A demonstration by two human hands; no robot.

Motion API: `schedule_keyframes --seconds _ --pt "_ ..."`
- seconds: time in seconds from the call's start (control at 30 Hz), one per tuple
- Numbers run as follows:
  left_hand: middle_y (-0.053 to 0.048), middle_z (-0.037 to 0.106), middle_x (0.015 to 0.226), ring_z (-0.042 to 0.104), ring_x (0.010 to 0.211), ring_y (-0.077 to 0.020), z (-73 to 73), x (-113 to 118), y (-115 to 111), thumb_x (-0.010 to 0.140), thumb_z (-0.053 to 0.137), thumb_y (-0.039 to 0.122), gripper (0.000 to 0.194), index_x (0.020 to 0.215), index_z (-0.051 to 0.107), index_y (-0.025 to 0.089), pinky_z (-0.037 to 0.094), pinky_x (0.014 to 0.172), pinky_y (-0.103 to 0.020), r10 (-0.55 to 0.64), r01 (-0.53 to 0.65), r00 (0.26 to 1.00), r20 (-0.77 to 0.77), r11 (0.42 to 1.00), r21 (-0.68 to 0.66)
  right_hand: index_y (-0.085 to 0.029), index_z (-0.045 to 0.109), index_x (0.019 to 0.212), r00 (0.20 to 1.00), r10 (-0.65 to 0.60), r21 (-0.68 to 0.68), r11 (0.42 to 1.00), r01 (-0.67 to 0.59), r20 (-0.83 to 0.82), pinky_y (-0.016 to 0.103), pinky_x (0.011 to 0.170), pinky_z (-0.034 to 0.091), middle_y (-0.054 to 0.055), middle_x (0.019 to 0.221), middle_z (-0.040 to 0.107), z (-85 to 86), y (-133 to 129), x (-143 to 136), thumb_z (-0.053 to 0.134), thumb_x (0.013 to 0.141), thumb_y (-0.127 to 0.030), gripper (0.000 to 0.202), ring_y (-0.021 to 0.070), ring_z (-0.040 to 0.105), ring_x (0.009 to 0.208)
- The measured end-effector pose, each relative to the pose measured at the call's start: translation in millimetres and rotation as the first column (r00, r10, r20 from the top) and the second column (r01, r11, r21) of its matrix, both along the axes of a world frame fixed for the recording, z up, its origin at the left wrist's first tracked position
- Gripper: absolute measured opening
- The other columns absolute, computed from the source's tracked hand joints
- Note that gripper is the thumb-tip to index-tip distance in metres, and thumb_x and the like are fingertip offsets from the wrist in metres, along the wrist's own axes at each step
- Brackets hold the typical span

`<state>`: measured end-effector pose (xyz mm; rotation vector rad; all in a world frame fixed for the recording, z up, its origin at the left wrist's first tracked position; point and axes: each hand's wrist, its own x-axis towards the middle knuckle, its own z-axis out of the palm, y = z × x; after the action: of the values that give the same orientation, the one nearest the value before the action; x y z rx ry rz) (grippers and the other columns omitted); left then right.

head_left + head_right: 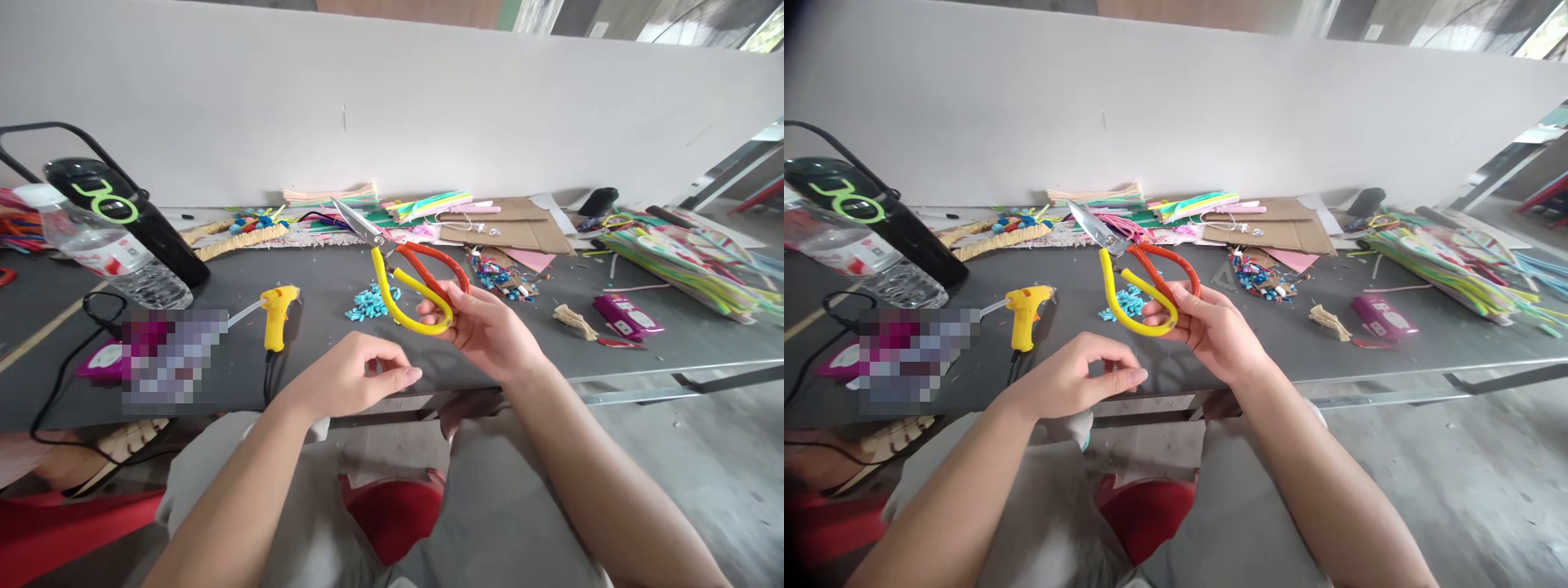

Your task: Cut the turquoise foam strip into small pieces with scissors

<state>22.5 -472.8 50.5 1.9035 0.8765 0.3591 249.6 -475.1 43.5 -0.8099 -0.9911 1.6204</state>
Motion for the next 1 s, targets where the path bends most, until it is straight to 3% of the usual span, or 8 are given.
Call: schedule_keyframes --seconds 0.1,0.3,0.53,0.67,0.83,0.93,1.0 --pt "-0.004 0.075 0.089 0.069 0.08 -0.0172 -0.7 4.5 -3.1 0.09 0.067 0.042 0.025 0.102 0.073 0.02 0.052 0.073 -0.027 0.069 -0.061 0.988 0.139 0.996 -0.061 -0.018 0.073 0.104 1.0 -0.01 -0.002 1.0 0.01 -0.002 0.025 0.075 0.061 0.008 0.098 0.078 1.1 -1.4 -1.3 0.067 0.093 -0.036 0.022 0.0159 0.074 0.08" --pt "-0.006 0.077 0.092 0.07 0.074 -0.0155 -6.0 11.0 -5.2 0.091 0.068 0.04 0.027 0.104 0.074 0.017 0.055 0.067 -0.026 0.303 -0.225 0.867 0.395 0.947 -0.23 -0.019 0.073 0.108 0.998 -0.049 0.033 0.998 0.048 0.042 0.025 0.076 0.061 0.008 0.103 0.079 2.6 -6.5 -8.5 0.068 0.093 -0.04 0.026 0.0168 0.075 0.083" --pt "-0.008 0.076 0.094 0.07 0.077 -0.0156 -12.2 14.1 -0.7 0.092 0.068 0.036 0.027 0.11 0.074 0.017 0.057 0.071 -0.026 0.357 -0.155 0.782 0.51 0.905 -0.397 -0.02 0.072 0.107 0.991 -0.119 0.108 0.988 0.112 0.065 0.032 0.081 0.06 0.008 0.103 0.077 3.5 -11.9 -17.8 0.067 0.094 -0.041 0.025 0.0203 0.074 0.091" --pt "-0.004 0.071 0.078 0.065 0.067 -0.0111 -15.1 17.6 0.6 0.091 0.069 0.038 0.023 0.091 0.073 0.016 0.052 0.059 -0.02 0.441 -0.143 0.698 0.564 0.858 -0.493 -0.019 0.072 0.101 0.994 -0.086 0.153 0.985 0.074 0.071 0.033 0.085 0.056 0.006 0.099 0.075 2.3 -13.4 -20.8 0.067 0.094 -0.037 0.02 0.0196 0.07 0.093" --pt "-0.001 0.066 0.062 0.059 0.055 -0.0084 -13.6 13.5 -1.7 0.09 0.07 0.032 0.02 0.079 0.069 0.015 0.046 0.052 -0.017 0.399 -0.066 0.672 0.625 0.872 -0.485 -0.019 0.07 0.108 0.989 0.023 0.17 0.984 -0.047 0.144 0.035 0.083 0.054 0.006 0.103 0.071 -3.2 -12.3 -26.2 0.064 0.096 -0.043 0.028 0.0194 0.066 0.093" --pt "0.0 0.064 0.058 0.057 0.052 -0.0081 -10.3 8.7 -1.4 0.091 0.068 0.03 0.019 0.078 0.068 0.015 0.043 0.048 -0.016 0.417 -0.076 0.631 0.654 0.872 -0.483 -0.023 0.061 0.132 0.953 -0.169 0.296 0.951 0.091 0.251 0.036 0.084 0.056 0.009 0.122 0.066 -7.2 -8.9 -24.2 0.072 0.089 -0.044 0.049 0.022 0.065 0.103" --pt "0.001 0.062 0.056 0.055 0.05 -0.0077 -8.7 6.1 0.0 0.091 0.067 0.028 0.019 0.077 0.068 0.015 0.041 0.046 -0.016 0.435 -0.096 0.614 0.659 0.869 -0.484 -0.029 0.056 0.139 0.863 -0.414 0.511 0.829 0.227 0.289 0.037 0.085 0.056 0.01 0.134 0.06 -7.1 -7.9 -18.7 0.079 0.084 -0.037 0.06 0.0233 0.063 0.109"
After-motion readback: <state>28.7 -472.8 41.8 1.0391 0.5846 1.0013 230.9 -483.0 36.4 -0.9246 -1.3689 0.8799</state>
